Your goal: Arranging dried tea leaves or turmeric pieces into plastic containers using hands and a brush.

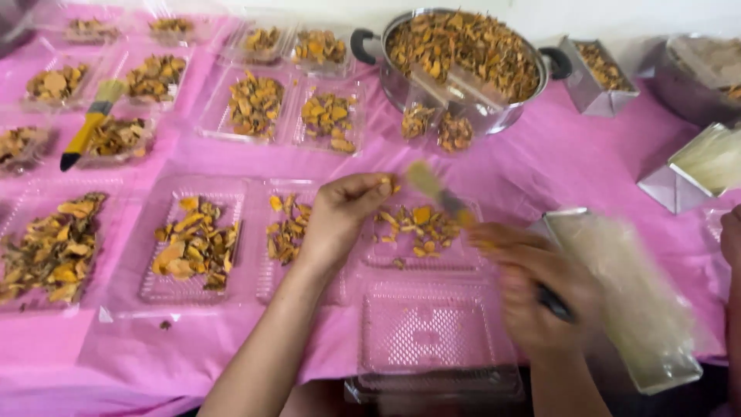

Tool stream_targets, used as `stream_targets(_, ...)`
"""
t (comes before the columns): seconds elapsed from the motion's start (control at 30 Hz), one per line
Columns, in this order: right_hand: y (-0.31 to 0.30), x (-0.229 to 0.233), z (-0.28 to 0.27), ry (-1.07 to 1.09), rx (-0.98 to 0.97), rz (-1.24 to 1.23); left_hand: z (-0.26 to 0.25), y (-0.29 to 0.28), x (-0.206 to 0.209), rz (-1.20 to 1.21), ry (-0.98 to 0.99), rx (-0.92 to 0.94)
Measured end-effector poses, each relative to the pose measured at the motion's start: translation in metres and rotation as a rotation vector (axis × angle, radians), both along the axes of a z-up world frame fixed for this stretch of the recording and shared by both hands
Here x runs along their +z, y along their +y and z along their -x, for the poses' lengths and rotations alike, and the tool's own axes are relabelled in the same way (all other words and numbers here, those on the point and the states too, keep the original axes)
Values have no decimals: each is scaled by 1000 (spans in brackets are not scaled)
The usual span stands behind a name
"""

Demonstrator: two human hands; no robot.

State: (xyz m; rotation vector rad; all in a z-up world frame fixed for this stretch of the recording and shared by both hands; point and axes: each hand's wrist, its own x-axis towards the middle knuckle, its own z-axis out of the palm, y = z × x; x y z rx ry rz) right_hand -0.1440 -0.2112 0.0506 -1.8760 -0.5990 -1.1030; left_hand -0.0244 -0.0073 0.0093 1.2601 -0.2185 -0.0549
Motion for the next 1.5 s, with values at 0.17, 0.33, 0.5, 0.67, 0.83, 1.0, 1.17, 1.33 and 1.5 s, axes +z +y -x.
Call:
stream_targets(0.17, -9, -15, -18, 374, -184, 252, 4, 35, 34, -75, -151, 211)
stream_targets(0.33, -18, -1, 3, 350, -363, -22, -8, 90, 35, -887, -194, 207)
stream_targets(0.5, -19, -3, 13, 273, -333, -56, 3, 72, 56, -1556, 251, -114)
stream_targets(0.67, -28, 0, 17, 227, -313, -100, -31, 38, -11, -1550, -505, 29)
stream_targets(0.83, -33, 12, 24, 185, -321, -129, -16, -40, 26, -1632, -426, -247)
stream_targets(1.0, -33, 7, 28, 175, -318, -120, -45, -84, 19, -1812, -364, -282)
stream_targets(1.17, -37, 7, 32, 246, -343, -102, -59, -91, -12, -1776, -464, -123)
stream_targets(1.33, -34, 2, 27, 226, -310, -133, -41, -98, 5, -1813, -349, -143)
stream_targets(1.5, -34, -1, 31, 251, -293, -137, -46, -100, -9, -1825, -415, -155)
